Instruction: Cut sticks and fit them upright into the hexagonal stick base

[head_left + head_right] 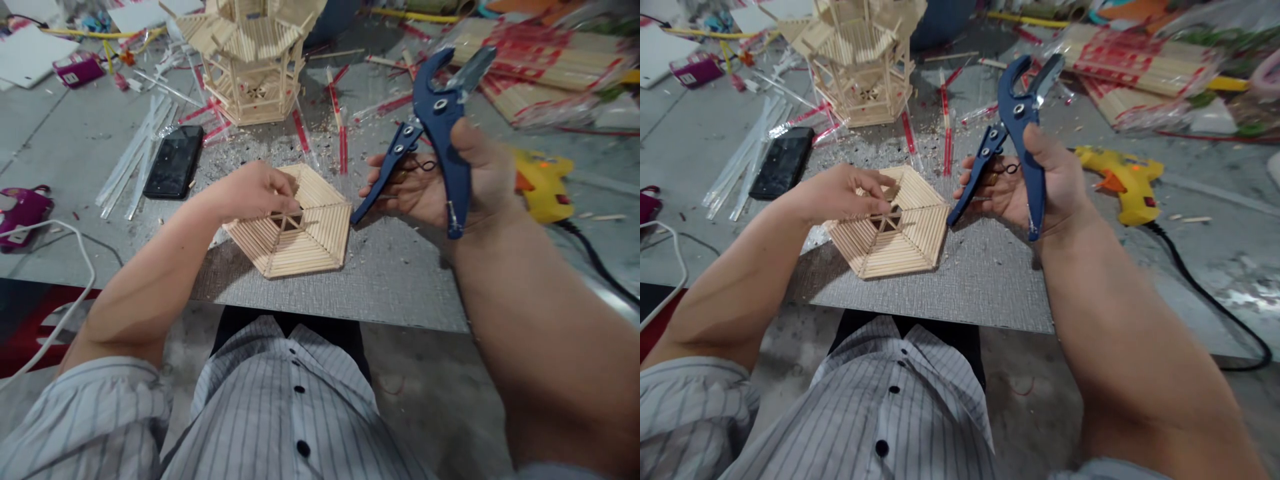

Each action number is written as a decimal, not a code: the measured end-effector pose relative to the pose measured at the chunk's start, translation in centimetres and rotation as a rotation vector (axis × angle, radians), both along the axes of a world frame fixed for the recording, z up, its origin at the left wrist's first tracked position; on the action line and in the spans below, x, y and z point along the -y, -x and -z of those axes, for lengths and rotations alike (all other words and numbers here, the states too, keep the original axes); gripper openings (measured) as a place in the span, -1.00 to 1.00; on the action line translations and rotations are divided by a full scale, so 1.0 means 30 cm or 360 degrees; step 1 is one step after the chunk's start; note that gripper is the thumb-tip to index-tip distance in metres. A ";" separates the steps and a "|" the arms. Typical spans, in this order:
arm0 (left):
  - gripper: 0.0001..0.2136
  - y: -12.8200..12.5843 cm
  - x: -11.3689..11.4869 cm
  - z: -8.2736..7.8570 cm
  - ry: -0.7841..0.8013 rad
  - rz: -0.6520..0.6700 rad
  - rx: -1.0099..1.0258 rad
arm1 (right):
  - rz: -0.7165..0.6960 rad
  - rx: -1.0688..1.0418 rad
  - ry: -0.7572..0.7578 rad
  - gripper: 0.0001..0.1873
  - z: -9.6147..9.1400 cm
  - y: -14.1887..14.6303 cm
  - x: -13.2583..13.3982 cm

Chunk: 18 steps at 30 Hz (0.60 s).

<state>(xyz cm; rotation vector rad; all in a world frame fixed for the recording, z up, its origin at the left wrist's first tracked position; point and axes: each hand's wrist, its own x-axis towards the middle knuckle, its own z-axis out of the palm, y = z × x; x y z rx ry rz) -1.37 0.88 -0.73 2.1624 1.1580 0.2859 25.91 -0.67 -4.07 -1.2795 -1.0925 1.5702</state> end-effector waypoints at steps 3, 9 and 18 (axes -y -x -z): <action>-0.85 0.038 -0.033 0.008 0.0006 -0.0371 0.0343 | -0.0004 -0.0089 -0.0084 -0.27 0.009 -0.009 0.002; -0.89 0.082 -0.084 0.033 0.0012 -0.0723 0.0426 | -0.0019 -0.0161 -0.0080 -0.26 0.014 -0.011 0.004; -0.83 0.038 -0.024 0.000 0.0074 -0.0140 -0.0050 | -0.0022 -0.0233 -0.0063 -0.26 0.020 -0.007 0.012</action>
